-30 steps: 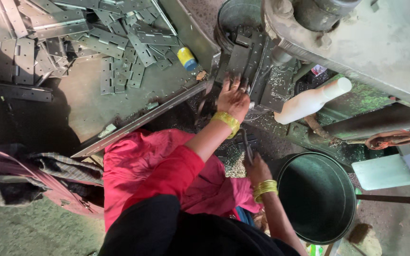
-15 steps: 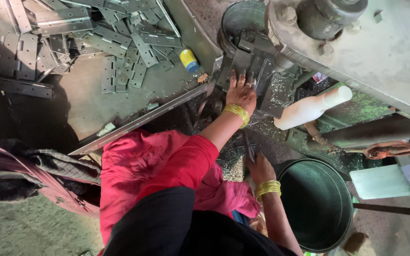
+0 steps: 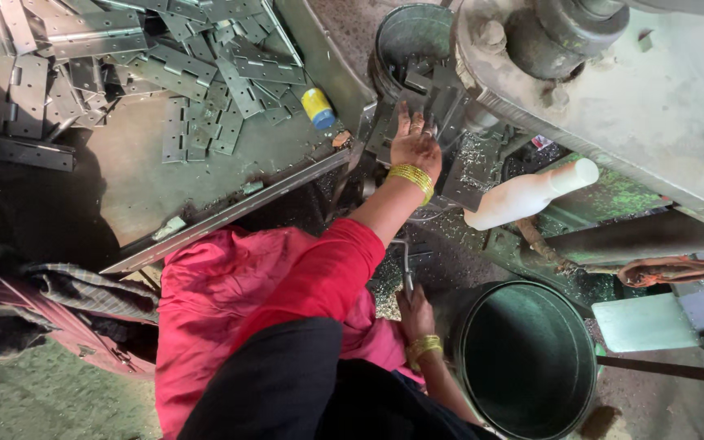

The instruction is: The person repeatedly places small metal plates into a press machine, operates the lever to press them, and removes the finished pieces. The process is repeated continuously with multiple metal plates.

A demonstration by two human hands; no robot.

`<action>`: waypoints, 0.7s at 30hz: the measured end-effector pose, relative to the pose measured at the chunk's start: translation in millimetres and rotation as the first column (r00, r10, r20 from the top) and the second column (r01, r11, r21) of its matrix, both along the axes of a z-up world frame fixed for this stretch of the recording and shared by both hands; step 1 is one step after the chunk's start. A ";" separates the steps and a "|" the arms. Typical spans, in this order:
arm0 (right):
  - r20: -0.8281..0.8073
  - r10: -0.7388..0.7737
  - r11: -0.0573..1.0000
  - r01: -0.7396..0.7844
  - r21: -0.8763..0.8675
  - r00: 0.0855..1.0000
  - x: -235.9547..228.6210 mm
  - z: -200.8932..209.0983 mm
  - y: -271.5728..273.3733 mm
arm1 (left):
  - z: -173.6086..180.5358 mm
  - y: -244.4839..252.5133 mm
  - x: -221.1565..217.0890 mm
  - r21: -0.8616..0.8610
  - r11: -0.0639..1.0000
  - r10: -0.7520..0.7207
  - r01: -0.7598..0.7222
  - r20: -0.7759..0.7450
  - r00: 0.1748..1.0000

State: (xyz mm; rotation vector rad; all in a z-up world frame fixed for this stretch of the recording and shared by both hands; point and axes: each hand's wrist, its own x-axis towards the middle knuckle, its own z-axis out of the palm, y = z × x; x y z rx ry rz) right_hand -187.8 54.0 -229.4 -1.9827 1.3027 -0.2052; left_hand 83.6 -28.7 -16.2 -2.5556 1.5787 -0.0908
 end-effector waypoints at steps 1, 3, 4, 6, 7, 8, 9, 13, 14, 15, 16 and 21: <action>-0.018 -0.007 1.000 0.007 0.000 1.000 0.1 -4.2 3.7 | 2.6 -1.0 -0.6 0.054 0.998 -0.028 0.031 -0.053 0.998; -0.043 -0.005 1.000 0.006 0.011 0.999 13.2 -7.1 19.5 | 9.9 8.3 8.5 0.171 0.982 -0.057 0.084 -0.152 0.987; -0.089 0.021 1.000 -0.021 -0.001 0.996 4.5 -0.8 24.4 | 11.2 11.0 2.3 0.158 0.984 -0.054 0.080 -0.166 0.985; -0.163 0.078 0.996 -0.083 -0.024 0.984 1.5 27.4 22.6 | 17.0 19.7 1.0 0.132 0.989 -0.039 0.063 -0.176 0.984; -0.155 0.077 0.978 -0.105 -0.181 0.985 4.4 49.4 20.3 | 18.1 28.8 1.6 0.039 0.997 -0.056 0.063 -0.150 0.987; -0.149 0.074 0.935 -0.120 -0.333 0.986 5.0 74.4 17.5 | 14.3 39.6 -2.9 -0.055 0.996 -0.076 0.070 -0.123 0.989; -0.095 0.024 0.930 -0.056 -0.362 0.995 6.3 101.5 11.6 | 8.5 48.9 -9.2 -0.147 0.986 -0.094 0.079 -0.096 0.991; 0.244 0.040 0.828 0.104 -0.551 0.969 24.6 181.6 13.6 | -48.4 128.3 -31.6 -0.403 0.881 -0.283 0.247 -0.030 0.959; 0.202 0.037 0.839 0.079 -0.538 0.979 29.0 193.2 14.6 | -56.9 144.9 -28.9 -0.496 0.819 -0.314 0.287 0.030 0.949; 0.159 0.035 0.849 0.054 -0.525 0.987 32.4 199.8 18.6 | -60.2 157.3 -20.7 -0.513 0.778 -0.422 0.363 0.002 0.907; 0.189 0.044 0.847 0.063 -0.527 0.981 33.8 204.2 19.3 | -58.7 159.7 -15.3 -0.542 0.721 -0.525 0.431 -0.023 0.851; 0.295 0.011 0.884 0.128 -0.450 0.955 30.6 194.7 10.3 | -2.9 82.7 -42.6 -0.675 0.583 -0.455 0.453 0.191 0.870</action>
